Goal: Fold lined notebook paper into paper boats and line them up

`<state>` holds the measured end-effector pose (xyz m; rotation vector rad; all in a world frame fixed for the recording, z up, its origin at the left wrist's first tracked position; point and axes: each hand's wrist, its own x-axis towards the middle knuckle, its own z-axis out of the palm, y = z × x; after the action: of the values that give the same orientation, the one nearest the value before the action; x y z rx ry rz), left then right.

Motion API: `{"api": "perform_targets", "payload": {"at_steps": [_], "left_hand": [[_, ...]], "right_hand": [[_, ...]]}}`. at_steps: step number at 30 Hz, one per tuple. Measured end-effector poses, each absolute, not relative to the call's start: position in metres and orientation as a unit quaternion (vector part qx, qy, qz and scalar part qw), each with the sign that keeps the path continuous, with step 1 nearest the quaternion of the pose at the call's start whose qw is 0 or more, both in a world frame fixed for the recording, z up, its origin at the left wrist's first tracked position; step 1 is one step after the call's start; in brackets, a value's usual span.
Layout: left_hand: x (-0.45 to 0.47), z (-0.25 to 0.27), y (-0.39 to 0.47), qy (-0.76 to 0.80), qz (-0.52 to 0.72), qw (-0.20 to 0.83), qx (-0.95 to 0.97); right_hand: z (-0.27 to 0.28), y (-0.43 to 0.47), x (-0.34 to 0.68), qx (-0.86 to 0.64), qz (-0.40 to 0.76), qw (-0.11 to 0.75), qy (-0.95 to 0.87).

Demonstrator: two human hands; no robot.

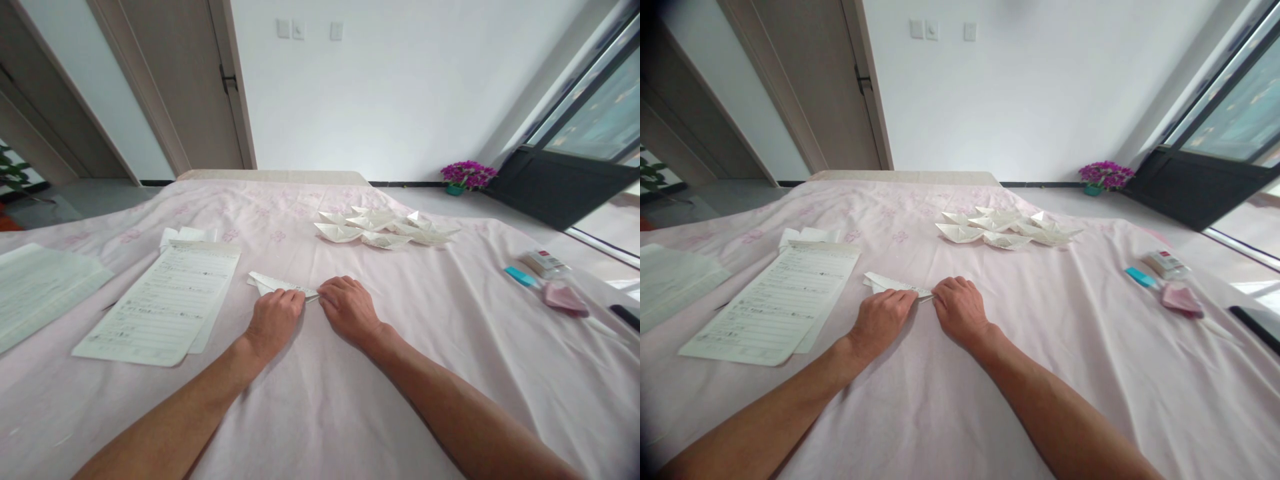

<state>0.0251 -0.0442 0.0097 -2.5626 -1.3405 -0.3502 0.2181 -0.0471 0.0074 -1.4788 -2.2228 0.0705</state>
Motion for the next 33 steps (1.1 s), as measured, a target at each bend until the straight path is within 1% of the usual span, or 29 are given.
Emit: {"api": "perform_targets", "payload": {"at_steps": [8, 15, 18, 20, 23, 27, 31, 33], "left_hand": [[0.015, -0.002, -0.036, -0.424, -0.25, 0.087, -0.866], [0.024, 0.007, -0.041, -0.39, -0.272, 0.096, -0.875], [0.022, 0.014, -0.042, -0.382, -0.273, 0.11, -0.876], [0.019, 0.017, -0.04, -0.373, -0.298, 0.104, -0.872], [0.015, 0.017, -0.039, -0.32, -0.381, 0.048, -0.866], [0.015, 0.014, -0.041, -0.249, -0.479, -0.075, -0.839], [0.014, 0.014, -0.04, -0.259, -0.516, -0.174, -0.797], [0.009, 0.015, -0.035, -0.272, -0.519, -0.17, -0.792]], "right_hand": [[0.005, -0.044, 0.222, -0.52, 0.051, 0.262, -0.812], [0.006, -0.047, 0.22, -0.497, 0.043, 0.295, -0.815], [0.006, -0.049, 0.218, -0.483, 0.05, 0.33, -0.81], [0.006, -0.049, 0.218, -0.473, 0.059, 0.362, -0.801], [0.006, -0.047, 0.217, -0.457, 0.068, 0.404, -0.79], [0.006, -0.041, 0.217, -0.43, 0.08, 0.414, -0.798], [0.006, -0.038, 0.223, -0.416, 0.086, 0.408, -0.808], [0.007, -0.039, 0.228, -0.436, 0.057, 0.402, -0.803]]}}
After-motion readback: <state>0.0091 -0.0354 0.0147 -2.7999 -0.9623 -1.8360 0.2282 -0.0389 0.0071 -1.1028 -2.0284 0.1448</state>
